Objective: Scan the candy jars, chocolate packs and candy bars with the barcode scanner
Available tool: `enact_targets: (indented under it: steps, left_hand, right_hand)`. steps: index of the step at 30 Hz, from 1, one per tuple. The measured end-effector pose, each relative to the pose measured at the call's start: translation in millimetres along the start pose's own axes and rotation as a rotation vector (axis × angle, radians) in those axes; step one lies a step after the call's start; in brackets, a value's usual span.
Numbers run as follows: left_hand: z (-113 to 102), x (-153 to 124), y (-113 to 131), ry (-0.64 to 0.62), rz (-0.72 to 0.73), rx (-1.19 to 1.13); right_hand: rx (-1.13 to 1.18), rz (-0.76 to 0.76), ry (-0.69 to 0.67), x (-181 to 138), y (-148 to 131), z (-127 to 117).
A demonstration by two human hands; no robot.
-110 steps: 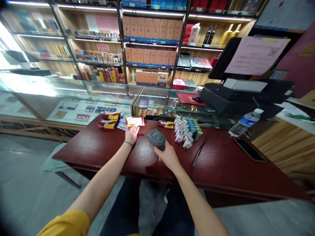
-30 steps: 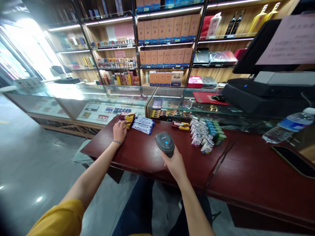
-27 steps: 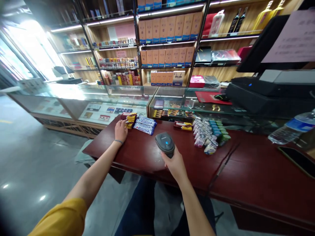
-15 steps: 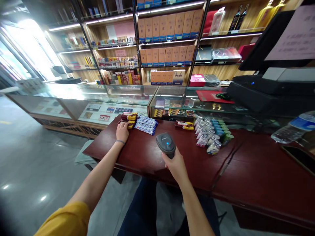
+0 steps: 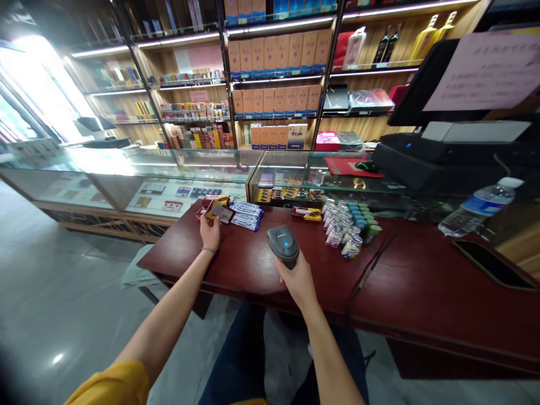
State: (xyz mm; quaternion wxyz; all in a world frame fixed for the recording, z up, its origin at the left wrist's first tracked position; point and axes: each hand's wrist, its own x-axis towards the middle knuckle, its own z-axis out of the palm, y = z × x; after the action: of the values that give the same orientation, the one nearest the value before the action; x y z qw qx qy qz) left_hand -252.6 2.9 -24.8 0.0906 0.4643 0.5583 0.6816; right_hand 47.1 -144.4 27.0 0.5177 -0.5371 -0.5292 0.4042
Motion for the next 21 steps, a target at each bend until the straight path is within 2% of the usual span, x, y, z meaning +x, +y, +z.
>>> enact_targets:
  steps: [5, 11, 16, 21]
  left_hand:
    - [42.0, -33.6, 20.4, -0.183, -0.325, -0.543]
    - [77.7, -57.0, 34.3, -0.166, -0.567, -0.870]
    - [81.8, -54.3, 27.3, -0.121, -0.651, -0.897]
    - [77.9, -52.4, 28.1, -0.109, -0.675, -0.952]
  right_hand:
    - [-0.032, 0.003, -0.002, 1.0, 2.0, -1.7]
    - [-0.060, -0.001, 0.005, -1.5, -4.9, -6.9]
    - [-0.076, -0.005, 0.036, -6.7, -12.5, -8.9]
    - [-0.137, -0.010, -0.072, -8.8, -13.1, -12.4]
